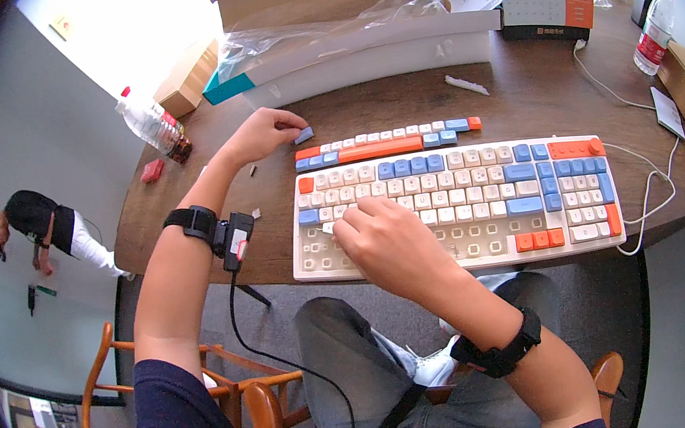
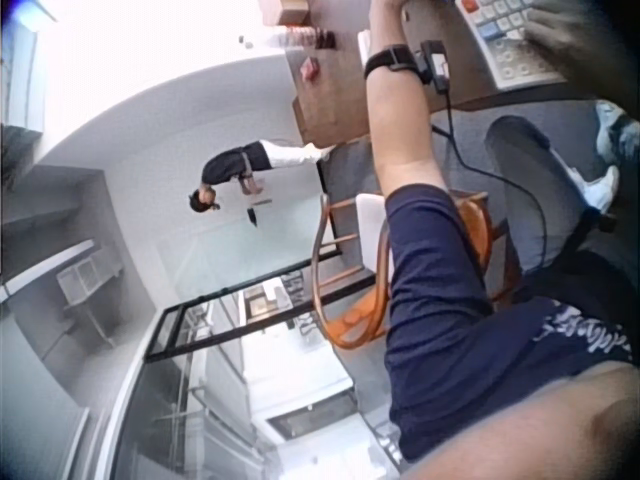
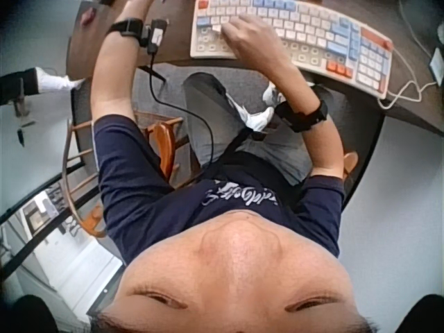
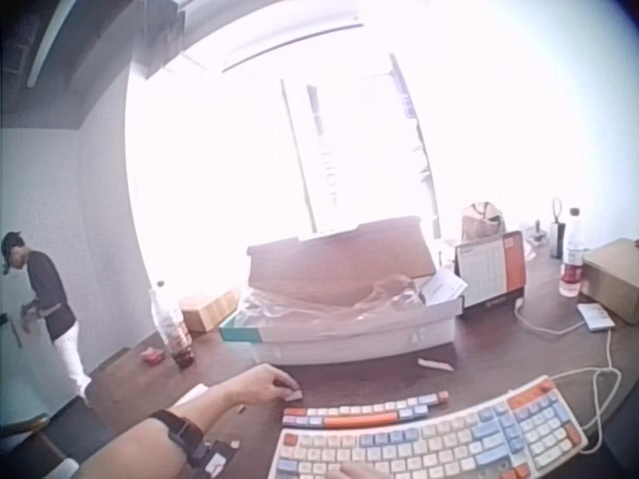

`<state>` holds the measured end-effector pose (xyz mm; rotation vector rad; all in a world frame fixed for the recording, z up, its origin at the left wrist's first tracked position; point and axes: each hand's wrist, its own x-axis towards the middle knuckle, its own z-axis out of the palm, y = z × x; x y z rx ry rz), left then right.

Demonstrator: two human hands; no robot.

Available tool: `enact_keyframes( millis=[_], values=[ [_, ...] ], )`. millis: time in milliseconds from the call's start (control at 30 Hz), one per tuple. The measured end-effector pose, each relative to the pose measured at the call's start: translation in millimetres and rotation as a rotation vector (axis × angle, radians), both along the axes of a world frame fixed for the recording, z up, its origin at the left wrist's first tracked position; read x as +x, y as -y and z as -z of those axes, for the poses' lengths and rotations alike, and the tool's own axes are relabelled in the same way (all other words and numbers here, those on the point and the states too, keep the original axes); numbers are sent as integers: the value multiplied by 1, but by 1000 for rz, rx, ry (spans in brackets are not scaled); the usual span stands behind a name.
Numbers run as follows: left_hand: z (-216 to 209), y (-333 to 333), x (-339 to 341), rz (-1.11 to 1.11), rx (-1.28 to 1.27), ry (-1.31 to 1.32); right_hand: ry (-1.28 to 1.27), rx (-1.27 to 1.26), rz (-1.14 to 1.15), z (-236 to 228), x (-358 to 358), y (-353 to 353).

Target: Assembling a mechanical keyboard by pressing keycaps onto the switches.

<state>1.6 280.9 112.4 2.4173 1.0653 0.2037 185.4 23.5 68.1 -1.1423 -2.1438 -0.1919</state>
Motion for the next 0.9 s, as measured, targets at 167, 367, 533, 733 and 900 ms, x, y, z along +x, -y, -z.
enact_keyframes(
  millis=[167,367,533,733,900],
  values=[
    [-3,8,3,17,-14,14,-10,3,5,0,0,0],
    [-6,12,3,62,-14,-9,1,-3,8,-2,0,1],
    [-6,11,0,86,18,-38,-7,-5,10,-4,-3,1],
    [-5,14,3,73,28,-56,-38,-15,9,-1,-1,1],
    [-5,15,7,109,37,-53,-47,-18,20,-3,3,2]
  ],
)
